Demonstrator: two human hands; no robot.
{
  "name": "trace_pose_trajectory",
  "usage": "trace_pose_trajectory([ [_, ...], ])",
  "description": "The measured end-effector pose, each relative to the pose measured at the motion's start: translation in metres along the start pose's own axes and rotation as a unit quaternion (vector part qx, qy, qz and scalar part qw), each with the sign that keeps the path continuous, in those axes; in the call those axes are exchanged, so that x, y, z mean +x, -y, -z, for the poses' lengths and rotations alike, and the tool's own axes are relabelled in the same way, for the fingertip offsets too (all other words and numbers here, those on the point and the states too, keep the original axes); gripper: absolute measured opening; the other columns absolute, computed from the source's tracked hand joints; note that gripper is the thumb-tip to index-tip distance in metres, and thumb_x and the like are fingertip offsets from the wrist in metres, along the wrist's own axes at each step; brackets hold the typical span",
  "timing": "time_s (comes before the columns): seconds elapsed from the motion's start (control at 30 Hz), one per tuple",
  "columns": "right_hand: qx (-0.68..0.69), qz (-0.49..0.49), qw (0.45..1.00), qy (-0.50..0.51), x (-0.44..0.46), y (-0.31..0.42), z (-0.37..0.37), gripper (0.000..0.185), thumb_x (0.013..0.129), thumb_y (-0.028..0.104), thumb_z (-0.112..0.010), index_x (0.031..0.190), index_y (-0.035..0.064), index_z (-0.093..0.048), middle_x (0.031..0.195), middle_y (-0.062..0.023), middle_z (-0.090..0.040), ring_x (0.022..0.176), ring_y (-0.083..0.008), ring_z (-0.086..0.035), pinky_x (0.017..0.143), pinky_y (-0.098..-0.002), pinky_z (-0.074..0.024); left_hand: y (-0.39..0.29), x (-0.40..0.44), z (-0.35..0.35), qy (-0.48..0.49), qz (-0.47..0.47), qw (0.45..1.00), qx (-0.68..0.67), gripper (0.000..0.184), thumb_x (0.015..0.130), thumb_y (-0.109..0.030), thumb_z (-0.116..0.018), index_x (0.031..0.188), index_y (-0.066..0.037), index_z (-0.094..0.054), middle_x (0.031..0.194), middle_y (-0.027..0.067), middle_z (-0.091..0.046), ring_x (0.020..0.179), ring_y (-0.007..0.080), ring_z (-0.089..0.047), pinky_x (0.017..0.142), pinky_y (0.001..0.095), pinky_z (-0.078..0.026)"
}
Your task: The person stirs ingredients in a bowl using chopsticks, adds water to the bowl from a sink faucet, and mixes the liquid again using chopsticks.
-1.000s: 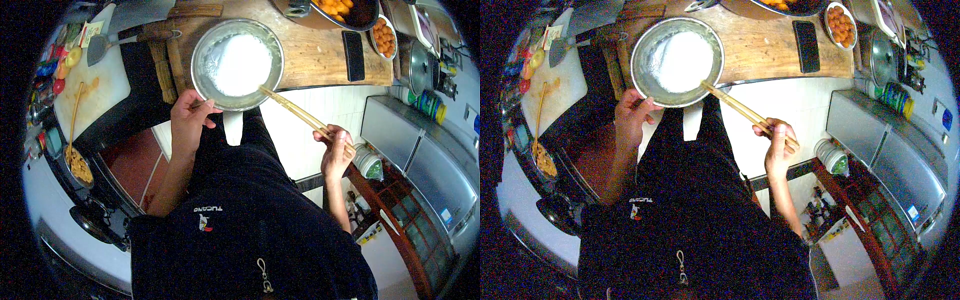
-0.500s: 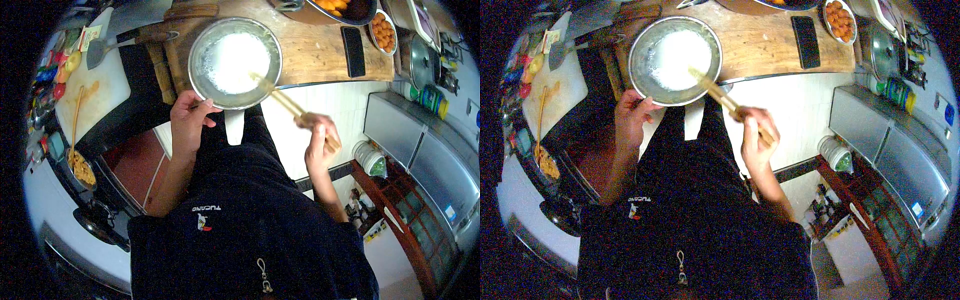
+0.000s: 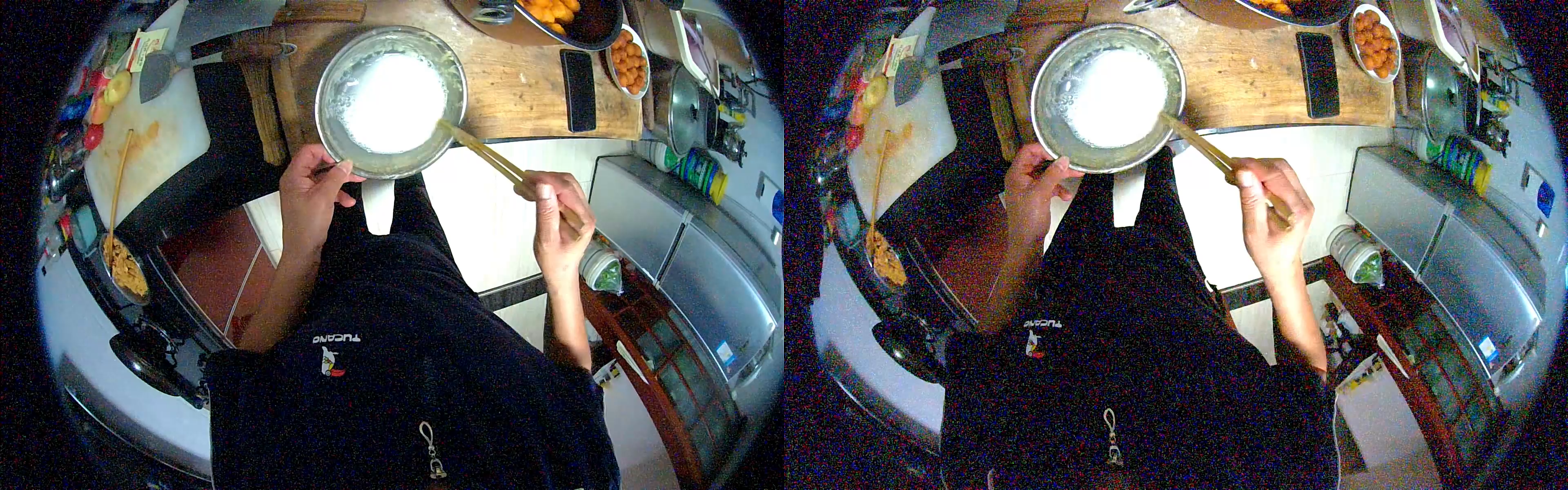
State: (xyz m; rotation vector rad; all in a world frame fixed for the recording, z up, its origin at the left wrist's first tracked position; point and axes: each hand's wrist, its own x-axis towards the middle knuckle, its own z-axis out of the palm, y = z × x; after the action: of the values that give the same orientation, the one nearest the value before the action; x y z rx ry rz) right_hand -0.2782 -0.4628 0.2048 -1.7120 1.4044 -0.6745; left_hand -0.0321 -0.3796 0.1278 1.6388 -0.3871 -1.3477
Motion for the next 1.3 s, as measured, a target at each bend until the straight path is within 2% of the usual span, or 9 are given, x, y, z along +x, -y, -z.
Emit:
trace_pose_trajectory([
  [0.13,-0.002,0.053,0.994,0.091,-0.009,0.006,-0.009,0.008,0.081,0.006,-0.060,0.083,-0.0014,-0.064,0.076,-0.0114,-0.061,0.068,-0.0183,-0.057,0.060,-0.0259,-0.0452,0.002,0.001,0.001,0.002,-0.005,1.000,-0.007,0.008,0.082,-0.003,-0.054,0.085,-0.002,-0.047,0.084,0.0105,-0.059,0.073,0.0169,-0.064,0.045,0.0195,-0.049],
  [0.27,-0.016,-0.017,1.000,0.009,-0.004,0.001,-0.009,0.008,0.080,0.006,-0.062,0.082,-0.0022,-0.063,0.077,-0.0111,-0.061,0.069,-0.0182,-0.058,0.061,-0.0262,-0.0455,0.000,0.000,0.001,0.004,0.001,1.000,-0.013,0.007,0.082,-0.003,-0.054,0.085,-0.002,-0.047,0.085,0.0112,-0.060,0.073,0.0170,-0.064,0.045,0.0193,-0.049],
  [0.37,-0.013,0.059,0.994,0.092,-0.009,0.004,-0.009,0.009,0.079,0.006,-0.063,0.083,-0.0019,-0.063,0.078,-0.0106,-0.061,0.069,-0.0181,-0.058,0.061,-0.0259,-0.0454,0.003,0.000,0.001,0.004,-0.006,1.000,-0.006,0.006,0.082,-0.004,-0.053,0.086,-0.002,-0.049,0.085,0.0109,-0.060,0.073,0.0164,-0.063,0.045,0.0197,-0.048],
  [0.5,0.113,-0.011,0.987,0.118,-0.012,0.007,-0.034,0.011,0.079,0.004,-0.062,0.087,-0.0024,-0.063,0.081,-0.0123,-0.060,0.074,-0.0192,-0.058,0.064,-0.0262,-0.0459,0.007,0.002,0.004,0.000,-0.006,1.000,0.016,0.007,0.083,-0.006,-0.053,0.089,-0.002,-0.050,0.083,0.0099,-0.061,0.072,0.0149,-0.063,0.046,0.0195,-0.047],
  [0.7,-0.031,0.052,0.993,0.103,-0.001,0.004,-0.016,0.014,0.079,0.006,-0.062,0.091,-0.0017,-0.063,0.081,-0.0131,-0.059,0.075,-0.0216,-0.058,0.065,-0.0285,-0.0468,0.013,0.006,0.009,-0.001,-0.003,1.000,-0.005,0.009,0.084,-0.007,-0.052,0.091,-0.002,-0.051,0.082,0.0089,-0.061,0.070,0.0132,-0.062,0.045,0.0186,-0.045],
  [0.8,0.056,0.064,0.980,0.179,-0.007,0.013,-0.035,0.016,0.077,0.006,-0.064,0.092,-0.0006,-0.063,0.082,-0.0129,-0.059,0.074,-0.0212,-0.058,0.064,-0.0278,-0.0466,0.017,0.009,0.011,0.004,-0.012,1.000,-0.018,0.009,0.084,-0.008,-0.050,0.091,-0.002,-0.050,0.083,0.0084,-0.061,0.070,0.0123,-0.061,0.046,0.0185,-0.045],
  [0.97,-0.025,0.080,0.989,0.120,0.003,0.012,-0.028,0.015,0.077,0.007,-0.065,0.089,-0.0016,-0.063,0.079,-0.0118,-0.059,0.070,-0.0203,-0.058,0.061,-0.0285,-0.0466,0.022,0.015,0.017,0.007,0.000,1.000,-0.028,0.010,0.086,-0.010,-0.049,0.092,-0.002,-0.050,0.084,0.0072,-0.059,0.072,0.0109,-0.060,0.048,0.0184,-0.045],
  [1.1,0.036,0.070,0.977,0.198,0.006,0.027,-0.038,0.013,0.080,0.006,-0.060,0.088,-0.0037,-0.063,0.080,-0.0113,-0.060,0.074,-0.0190,-0.057,0.066,-0.0283,-0.0458,0.021,0.018,0.016,0.013,0.002,0.999,-0.042,0.010,0.086,-0.010,-0.048,0.093,-0.003,-0.050,0.083,0.0065,-0.058,0.071,0.0106,-0.059,0.048,0.0185,-0.045],
  [1.3,0.023,0.061,0.982,0.180,0.016,0.024,-0.030,0.011,0.080,0.007,-0.061,0.086,-0.0022,-0.062,0.079,-0.0107,-0.060,0.071,-0.0189,-0.057,0.062,-0.0275,-0.0451,0.019,0.018,0.014,0.006,0.005,0.997,-0.074,0.008,0.086,-0.008,-0.048,0.092,-0.004,-0.049,0.083,0.0067,-0.058,0.071,0.0107,-0.059,0.049,0.0189,-0.046],
])
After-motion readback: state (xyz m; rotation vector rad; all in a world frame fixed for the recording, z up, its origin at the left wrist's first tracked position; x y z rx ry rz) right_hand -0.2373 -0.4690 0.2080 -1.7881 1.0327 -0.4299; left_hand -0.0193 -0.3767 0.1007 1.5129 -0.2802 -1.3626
